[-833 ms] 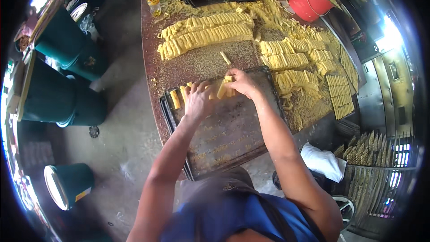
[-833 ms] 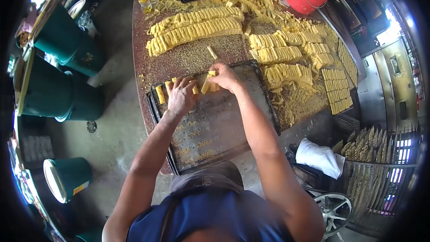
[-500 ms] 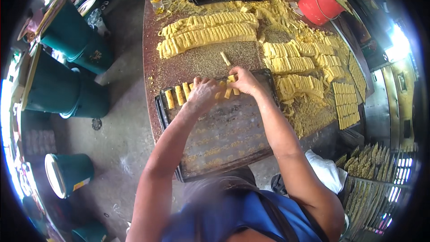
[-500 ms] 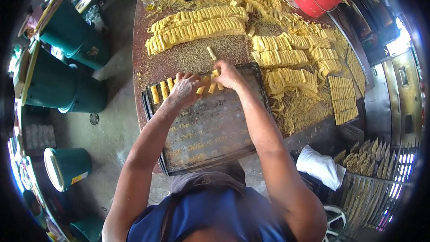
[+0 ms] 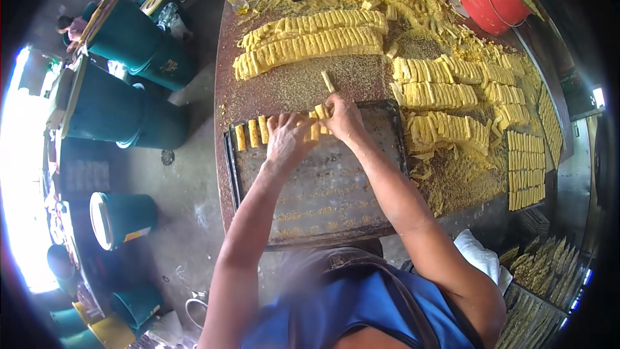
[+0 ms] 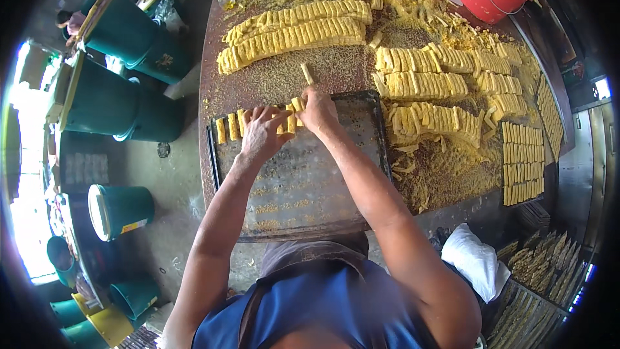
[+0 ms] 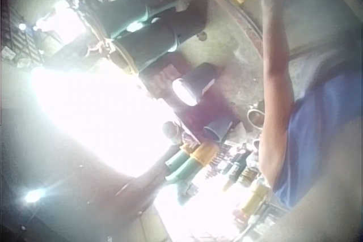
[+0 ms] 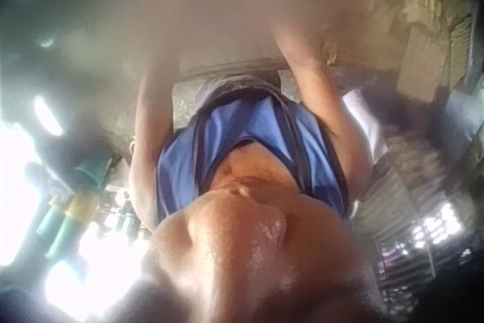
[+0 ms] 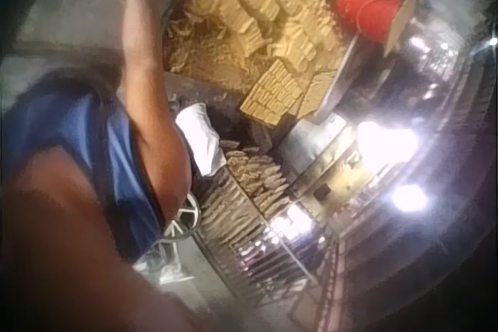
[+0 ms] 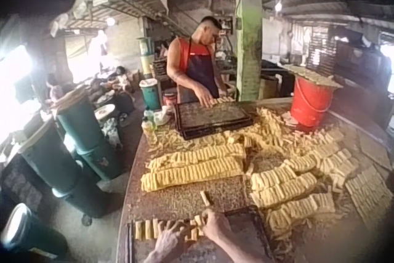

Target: The person arranges cut dough sticks from the table onto baking trays by hand, setting aside filled trays and placing empty trays on the table to continue arranging more dough sticks.

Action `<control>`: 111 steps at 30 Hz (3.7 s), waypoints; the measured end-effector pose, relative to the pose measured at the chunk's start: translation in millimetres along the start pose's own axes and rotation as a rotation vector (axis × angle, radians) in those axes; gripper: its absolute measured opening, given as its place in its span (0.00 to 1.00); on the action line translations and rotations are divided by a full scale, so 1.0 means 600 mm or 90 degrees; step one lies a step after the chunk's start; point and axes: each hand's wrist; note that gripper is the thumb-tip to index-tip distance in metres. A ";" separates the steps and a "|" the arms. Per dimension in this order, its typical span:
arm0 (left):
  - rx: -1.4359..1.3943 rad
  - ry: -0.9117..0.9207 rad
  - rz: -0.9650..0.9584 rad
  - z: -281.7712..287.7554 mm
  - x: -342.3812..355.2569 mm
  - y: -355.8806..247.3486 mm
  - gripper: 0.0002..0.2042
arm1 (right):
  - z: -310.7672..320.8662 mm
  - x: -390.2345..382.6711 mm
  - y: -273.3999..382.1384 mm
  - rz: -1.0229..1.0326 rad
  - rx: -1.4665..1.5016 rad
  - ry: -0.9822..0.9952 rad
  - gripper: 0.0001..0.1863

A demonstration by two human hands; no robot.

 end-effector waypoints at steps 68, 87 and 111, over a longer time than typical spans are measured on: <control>-0.199 -0.078 -0.019 -0.056 0.006 -0.039 0.15 | 0.168 -0.086 -0.103 -0.237 0.469 -0.074 0.20; -0.085 -0.088 -0.018 -0.080 0.049 -0.128 0.16 | 0.114 -0.023 -0.092 -0.015 -0.099 -0.028 0.18; -0.182 -0.020 -0.106 -0.119 0.088 -0.151 0.22 | 0.181 -0.058 -0.120 -0.209 -0.133 -0.106 0.20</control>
Point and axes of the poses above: each hand's wrist, its own x-axis towards the middle knuckle, its own z-axis out of the back of the hand, y = z × x, and after that the axes turned 7 degrees about z, right-handed
